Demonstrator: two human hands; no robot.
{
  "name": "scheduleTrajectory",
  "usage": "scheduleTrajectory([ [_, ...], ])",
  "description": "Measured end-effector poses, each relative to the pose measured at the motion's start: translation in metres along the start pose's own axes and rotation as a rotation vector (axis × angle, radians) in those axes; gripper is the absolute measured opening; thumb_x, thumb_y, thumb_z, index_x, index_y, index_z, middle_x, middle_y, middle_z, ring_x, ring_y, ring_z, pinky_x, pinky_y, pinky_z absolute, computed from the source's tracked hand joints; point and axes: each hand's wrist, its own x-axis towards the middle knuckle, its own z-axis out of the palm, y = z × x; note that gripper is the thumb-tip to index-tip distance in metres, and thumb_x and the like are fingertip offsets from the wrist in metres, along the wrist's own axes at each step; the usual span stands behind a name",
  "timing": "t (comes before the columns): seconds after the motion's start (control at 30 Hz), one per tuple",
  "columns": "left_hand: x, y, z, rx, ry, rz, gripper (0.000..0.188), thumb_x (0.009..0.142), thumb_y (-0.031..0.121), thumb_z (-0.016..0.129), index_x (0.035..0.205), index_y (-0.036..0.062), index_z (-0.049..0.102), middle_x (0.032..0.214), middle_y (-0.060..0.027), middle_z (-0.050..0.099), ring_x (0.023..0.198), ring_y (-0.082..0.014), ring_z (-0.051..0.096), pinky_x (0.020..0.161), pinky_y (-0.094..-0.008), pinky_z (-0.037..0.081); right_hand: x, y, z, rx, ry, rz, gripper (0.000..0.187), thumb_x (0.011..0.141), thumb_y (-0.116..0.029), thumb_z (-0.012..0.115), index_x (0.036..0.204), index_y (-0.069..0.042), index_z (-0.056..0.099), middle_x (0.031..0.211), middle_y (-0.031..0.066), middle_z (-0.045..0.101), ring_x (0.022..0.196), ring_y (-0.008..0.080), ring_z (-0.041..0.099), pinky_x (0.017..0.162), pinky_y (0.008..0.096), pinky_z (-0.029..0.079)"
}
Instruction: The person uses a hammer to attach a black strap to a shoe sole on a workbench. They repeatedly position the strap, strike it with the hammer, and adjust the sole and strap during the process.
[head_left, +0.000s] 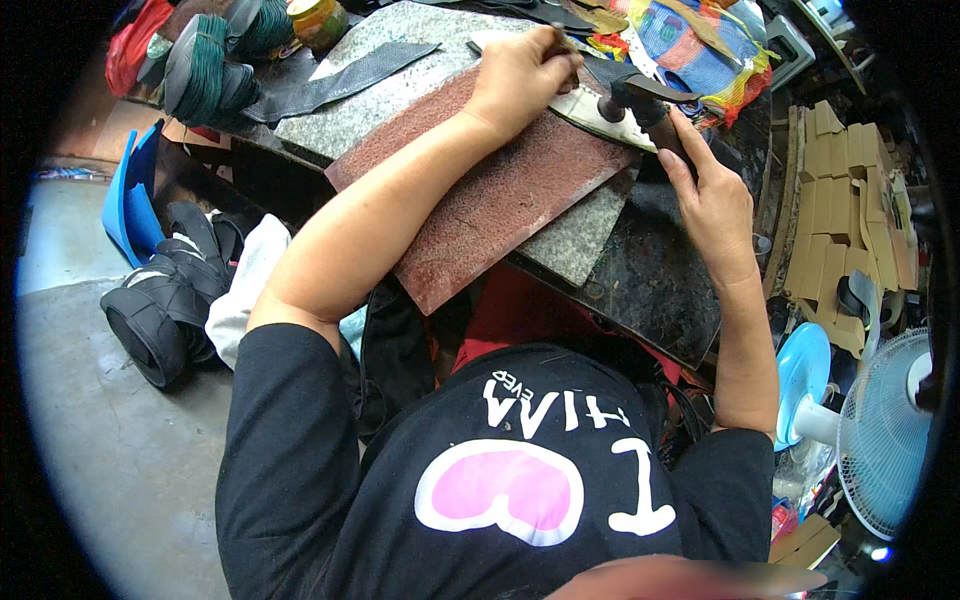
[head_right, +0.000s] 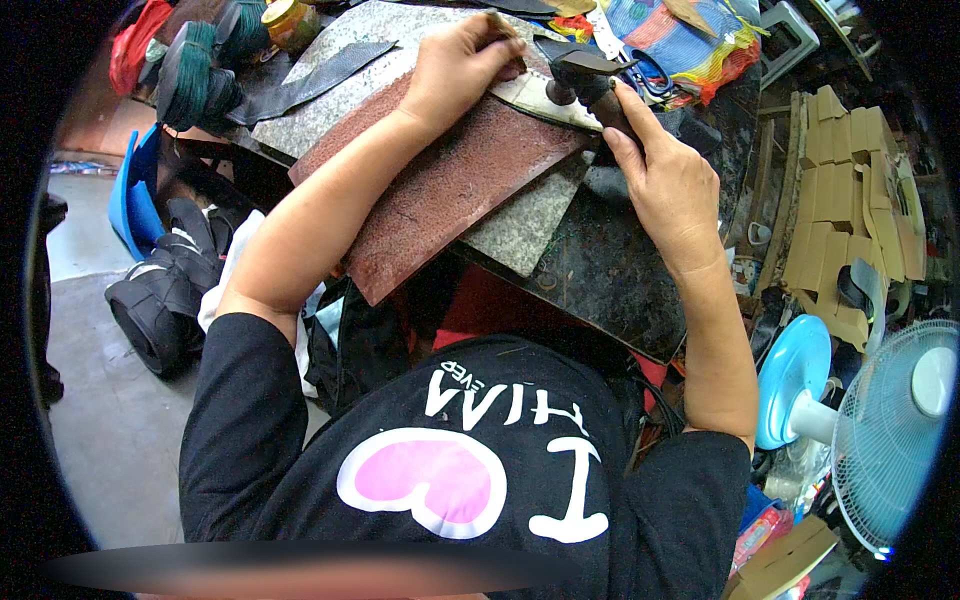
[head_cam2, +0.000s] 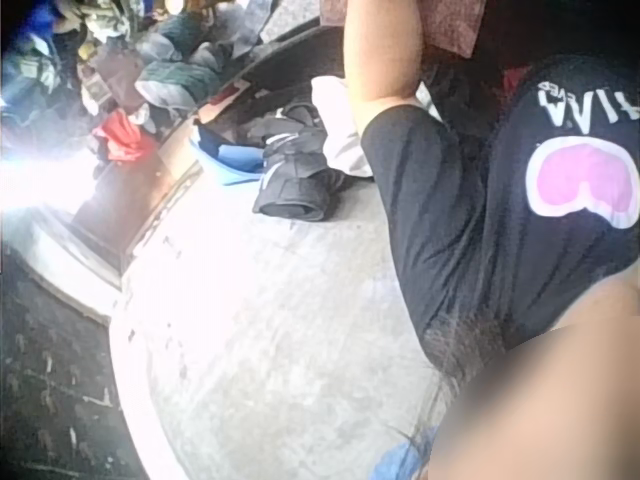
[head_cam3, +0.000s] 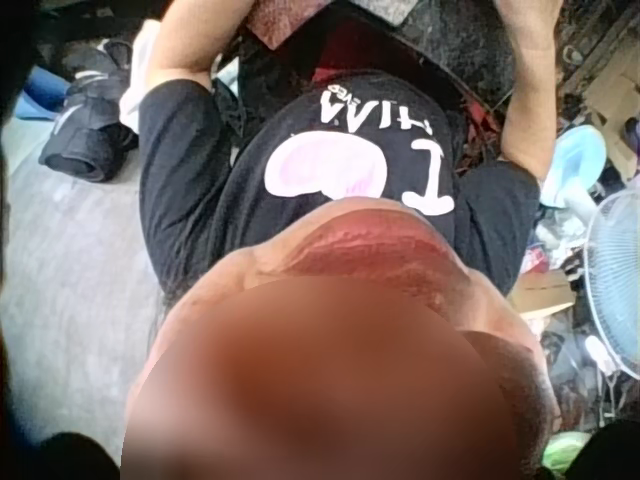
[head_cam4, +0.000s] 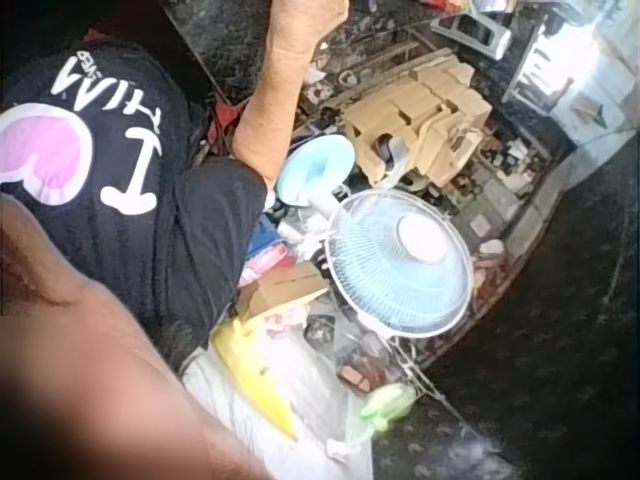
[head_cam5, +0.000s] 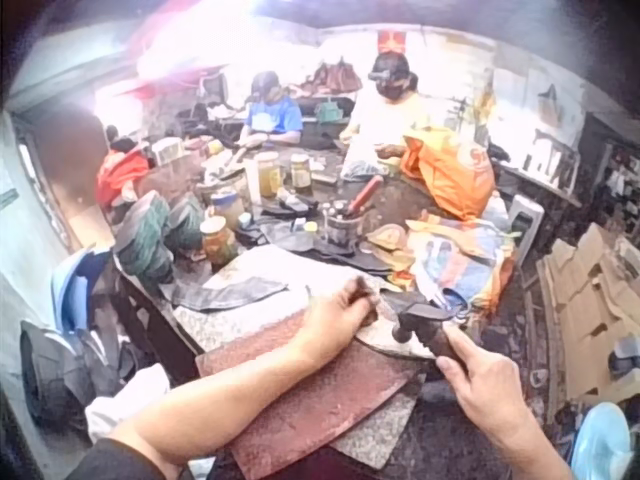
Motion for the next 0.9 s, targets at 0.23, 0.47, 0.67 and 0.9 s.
scheduleTrajectory([
  [0.23, 0.002, -0.004, 0.002, -0.222, -0.017, -0.147, 0.017, 0.092, 0.008, 0.067, 0.103, -0.0048, 0.067, 0.086, -0.0089, 0.072, 0.075, -0.0125, 0.071, 0.065, -0.0242, 0.060, 0.000, 0.003, -0.001, 0.006, -0.015, 0.007, 0.042, 0.097, -0.040, 0.057, 0.138, -0.031, 0.055, 0.086, 0.0210, 0.070, 0.083, 0.0391, 0.069, 0.069, 0.0477, 0.054],
  [0.47, 0.000, 0.002, -0.004, 0.063, -0.088, 0.030, 0.016, 0.091, 0.011, 0.070, 0.099, -0.0023, 0.067, 0.086, -0.0083, 0.073, 0.078, -0.0116, 0.070, 0.069, -0.0275, 0.057, 0.003, 0.006, 0.001, 0.031, -0.016, 0.013, 0.042, 0.096, -0.041, 0.058, 0.136, -0.030, 0.057, 0.090, 0.0217, 0.070, 0.087, 0.0408, 0.067, 0.074, 0.0469, 0.054],
  [0.67, -0.002, 0.011, 0.002, 0.365, -0.060, 0.347, 0.017, 0.088, 0.016, 0.071, 0.097, 0.0014, 0.066, 0.085, -0.0153, 0.069, 0.074, -0.0245, 0.070, 0.070, -0.0336, 0.054, 0.019, -0.015, -0.060, 0.488, 0.207, -0.093, 0.042, 0.097, -0.024, 0.064, 0.138, -0.018, 0.058, 0.113, 0.0129, 0.072, 0.092, 0.0179, 0.071, 0.075, 0.0344, 0.054],
  [0.9, -0.003, 0.018, 0.008, 0.453, -0.073, 0.440, 0.017, 0.087, 0.017, 0.068, 0.095, 0.0031, 0.064, 0.082, -0.0192, 0.066, 0.078, -0.0372, 0.067, 0.070, -0.0414, 0.054, 0.018, -0.005, -0.035, 0.293, 0.096, 0.023, 0.042, 0.097, -0.036, 0.060, 0.137, -0.024, 0.056, 0.097, 0.0201, 0.071, 0.088, 0.0341, 0.070, 0.072, 0.0410, 0.054],
])
